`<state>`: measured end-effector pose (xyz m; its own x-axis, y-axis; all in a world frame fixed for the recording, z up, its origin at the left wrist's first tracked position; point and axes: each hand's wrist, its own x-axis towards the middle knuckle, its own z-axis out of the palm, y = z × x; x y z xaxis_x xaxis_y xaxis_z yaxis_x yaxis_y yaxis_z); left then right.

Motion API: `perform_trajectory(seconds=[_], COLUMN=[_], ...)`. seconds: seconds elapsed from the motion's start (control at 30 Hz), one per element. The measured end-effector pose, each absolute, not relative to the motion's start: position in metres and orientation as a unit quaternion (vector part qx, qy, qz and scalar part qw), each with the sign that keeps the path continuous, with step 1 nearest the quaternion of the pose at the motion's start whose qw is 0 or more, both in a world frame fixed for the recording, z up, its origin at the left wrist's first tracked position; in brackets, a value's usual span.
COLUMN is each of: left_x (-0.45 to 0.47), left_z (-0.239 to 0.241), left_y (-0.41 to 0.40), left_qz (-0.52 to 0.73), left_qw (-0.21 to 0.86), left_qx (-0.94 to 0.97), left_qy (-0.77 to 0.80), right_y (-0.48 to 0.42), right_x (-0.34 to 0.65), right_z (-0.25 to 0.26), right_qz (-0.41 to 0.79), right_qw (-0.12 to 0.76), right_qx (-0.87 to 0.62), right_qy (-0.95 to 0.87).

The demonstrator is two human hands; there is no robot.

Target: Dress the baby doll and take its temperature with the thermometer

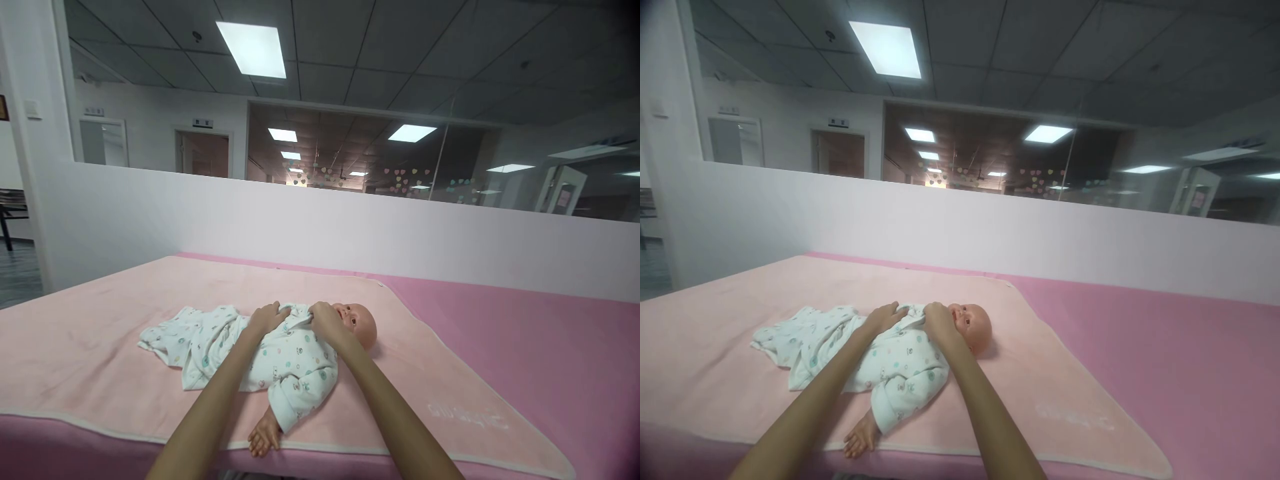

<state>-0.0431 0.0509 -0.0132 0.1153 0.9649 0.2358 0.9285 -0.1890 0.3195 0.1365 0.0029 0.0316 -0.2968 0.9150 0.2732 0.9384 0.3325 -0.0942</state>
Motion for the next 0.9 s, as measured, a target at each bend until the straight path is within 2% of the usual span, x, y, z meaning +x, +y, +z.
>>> perform_trajectory(seconds=[0.07,0.2,0.3,0.43,0.6,0.9], left_x=[-0.044,-0.043,-0.044,-0.044,-0.044,-0.044], left_z=[-0.012,-0.01,-0.01,-0.011,-0.009,-0.005], left_y=[0.044,0.037,0.036,0.037,0.035,0.03], left_qz=[0.208,0.226,0.231,0.228,0.227,0.241], left_qw=[0.041,0.035,0.032,0.035,0.031,0.043], left_qx=[0.741,0.735,0.733,0.733,0.736,0.733], left_qy=[0.637,0.638,0.639,0.64,0.637,0.634], right_y=[-0.004,0.0,0.017,0.038,0.039,0.022], right_x=[0.151,0.176,0.195,0.224,0.255,0.264], right_z=[0.032,0.036,0.04,0.036,0.023,0.017], right_qz=[-0.044,-0.083,-0.081,0.093,0.325,0.402], right_qw=[0.179,0.343,0.374,0.368,0.524,0.524], right_qx=[-0.548,-0.515,-0.582,-0.625,-0.514,-0.399], right_qy=[-0.816,-0.781,-0.718,-0.683,-0.596,-0.636])
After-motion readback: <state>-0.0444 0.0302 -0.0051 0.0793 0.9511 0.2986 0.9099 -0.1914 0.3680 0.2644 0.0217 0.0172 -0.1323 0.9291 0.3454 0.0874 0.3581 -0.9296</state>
